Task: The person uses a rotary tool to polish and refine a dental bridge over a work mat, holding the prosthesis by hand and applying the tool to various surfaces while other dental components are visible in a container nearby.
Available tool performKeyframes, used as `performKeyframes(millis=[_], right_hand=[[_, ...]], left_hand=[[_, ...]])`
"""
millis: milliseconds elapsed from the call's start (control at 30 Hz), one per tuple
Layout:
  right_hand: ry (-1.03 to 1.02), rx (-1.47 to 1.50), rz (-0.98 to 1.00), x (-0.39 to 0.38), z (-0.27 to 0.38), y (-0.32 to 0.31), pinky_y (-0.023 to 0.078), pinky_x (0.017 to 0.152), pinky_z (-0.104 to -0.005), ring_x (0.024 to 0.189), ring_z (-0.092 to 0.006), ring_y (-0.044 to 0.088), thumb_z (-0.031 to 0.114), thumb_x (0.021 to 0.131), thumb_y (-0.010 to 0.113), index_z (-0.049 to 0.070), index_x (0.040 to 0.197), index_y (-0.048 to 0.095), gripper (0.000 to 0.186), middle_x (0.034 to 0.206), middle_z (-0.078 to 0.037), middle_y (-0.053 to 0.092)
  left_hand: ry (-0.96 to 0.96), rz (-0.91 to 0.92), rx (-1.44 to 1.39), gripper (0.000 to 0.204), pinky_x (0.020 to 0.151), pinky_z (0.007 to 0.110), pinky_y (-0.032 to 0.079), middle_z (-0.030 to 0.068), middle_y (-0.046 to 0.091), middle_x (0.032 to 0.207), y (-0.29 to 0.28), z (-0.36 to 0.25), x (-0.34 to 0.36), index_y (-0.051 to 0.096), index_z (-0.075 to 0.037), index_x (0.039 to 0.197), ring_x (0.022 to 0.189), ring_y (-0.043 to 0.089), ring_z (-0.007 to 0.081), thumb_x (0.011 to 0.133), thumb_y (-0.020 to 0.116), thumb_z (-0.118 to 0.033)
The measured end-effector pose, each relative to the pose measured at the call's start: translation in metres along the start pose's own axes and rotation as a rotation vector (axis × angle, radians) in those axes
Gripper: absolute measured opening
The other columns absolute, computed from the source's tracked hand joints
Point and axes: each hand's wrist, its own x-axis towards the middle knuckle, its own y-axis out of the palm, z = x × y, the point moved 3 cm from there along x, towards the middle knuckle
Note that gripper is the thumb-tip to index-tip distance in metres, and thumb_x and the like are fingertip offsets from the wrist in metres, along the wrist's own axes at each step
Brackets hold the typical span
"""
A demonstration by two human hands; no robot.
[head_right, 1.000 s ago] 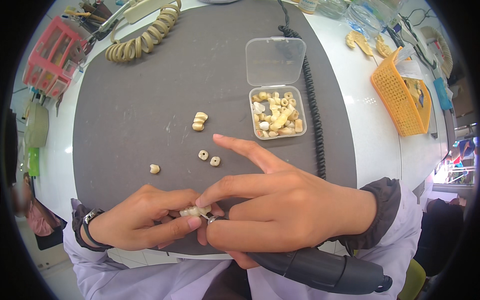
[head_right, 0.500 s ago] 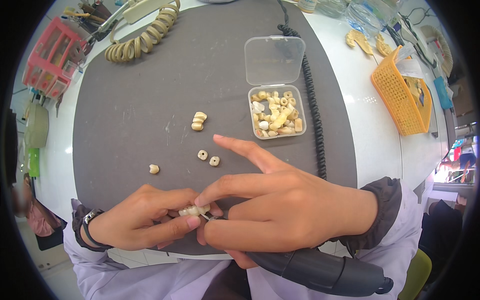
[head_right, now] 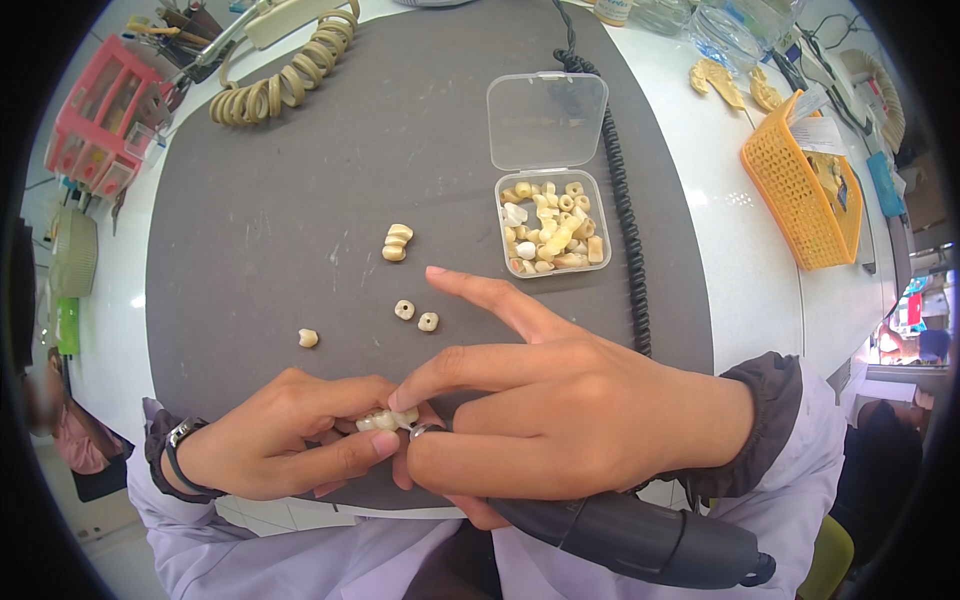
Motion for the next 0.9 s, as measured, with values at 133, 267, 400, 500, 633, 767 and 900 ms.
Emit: performKeyframes(millis=[133, 267, 400, 500, 633, 767, 900], right_hand=[[-0.008, -0.005, -0.007, -0.0008, -0.0011, 0.0018, 0.030, 0.103, -0.0723, 0.093, -0.0229, 0.071, 0.004, 0.081, 0.070, 0.007, 0.077, 0.066, 0.007, 0.054, 0.004, 0.051], [-0.011, -0.004, -0.004, -0.0007, -0.0007, 0.0013, 0.030, 0.103, -0.0721, 0.093, -0.0226, 0.071, 0.004, 0.081, 0.071, 0.007, 0.077, 0.066, 0.007, 0.055, 0.004, 0.052], [-0.014, -0.008, 0.005, -0.0001, 0.0001, 0.0009, 0.030, 0.103, -0.0722, 0.093, -0.0226, 0.071, 0.005, 0.081, 0.071, 0.007, 0.076, 0.066, 0.007, 0.055, 0.004, 0.052], [-0.014, -0.005, 0.005, 0.0000, -0.0001, 0.0009, 0.030, 0.103, -0.0722, 0.093, -0.0226, 0.071, 0.005, 0.081, 0.071, 0.007, 0.075, 0.066, 0.008, 0.055, 0.004, 0.051], [-0.017, -0.004, -0.003, -0.0005, -0.0002, 0.0015, 0.030, 0.103, -0.0722, 0.093, -0.0227, 0.071, 0.006, 0.082, 0.071, 0.007, 0.075, 0.066, 0.009, 0.055, 0.004, 0.050], [-0.029, -0.007, -0.008, -0.0012, -0.0003, 0.0012, 0.030, 0.103, -0.0724, 0.093, -0.0229, 0.071, 0.007, 0.083, 0.071, 0.006, 0.074, 0.066, 0.010, 0.054, 0.004, 0.048], [-0.041, -0.004, -0.022, -0.0018, -0.0004, 0.0015, 0.029, 0.103, -0.0733, 0.091, -0.0230, 0.072, 0.008, 0.085, 0.071, 0.006, 0.074, 0.066, 0.011, 0.054, 0.004, 0.046]], left_hand=[[-0.003, 0.017, 0.012, 0.016, 0.051, 0.029, 0.045, 0.0065, 0.068, 0.081, -0.0007, 0.0012, 0.0001, 0.053, -0.003, 0.105, 0.056, 0.061, 0.0189, 0.101, 0.047, -0.017], [0.066, 0.002, 0.006, 0.026, 0.047, 0.021, 0.047, 0.0047, 0.068, 0.083, -0.0004, 0.0052, 0.0006, 0.056, 0.001, 0.115, 0.051, 0.057, 0.0079, 0.102, 0.048, -0.020], [0.101, -0.017, 0.012, 0.026, 0.048, 0.021, 0.048, 0.0047, 0.069, 0.084, 0.0009, 0.0065, 0.0006, 0.056, 0.001, 0.115, 0.052, 0.059, 0.0079, 0.102, 0.049, -0.021], [0.088, -0.016, 0.003, 0.026, 0.048, 0.020, 0.048, 0.0045, 0.070, 0.085, 0.0005, 0.0056, 0.0003, 0.056, 0.001, 0.116, 0.053, 0.059, 0.0077, 0.102, 0.049, -0.021], [0.081, -0.007, 0.000, 0.026, 0.048, 0.020, 0.048, 0.0041, 0.070, 0.085, 0.0005, 0.0055, 0.0008, 0.056, 0.001, 0.116, 0.053, 0.059, 0.0075, 0.102, 0.049, -0.020], [0.002, 0.029, -0.020, 0.017, 0.054, 0.029, 0.049, 0.0071, 0.069, 0.085, -0.0009, -0.0006, 0.0005, 0.051, -0.002, 0.108, 0.061, 0.064, 0.0199, 0.101, 0.047, -0.016], [0.023, 0.031, 0.030, 0.017, 0.053, 0.029, 0.047, 0.0065, 0.069, 0.085, -0.0014, 0.0001, 0.0011, 0.052, -0.003, 0.109, 0.060, 0.063, 0.0193, 0.101, 0.047, -0.017]])
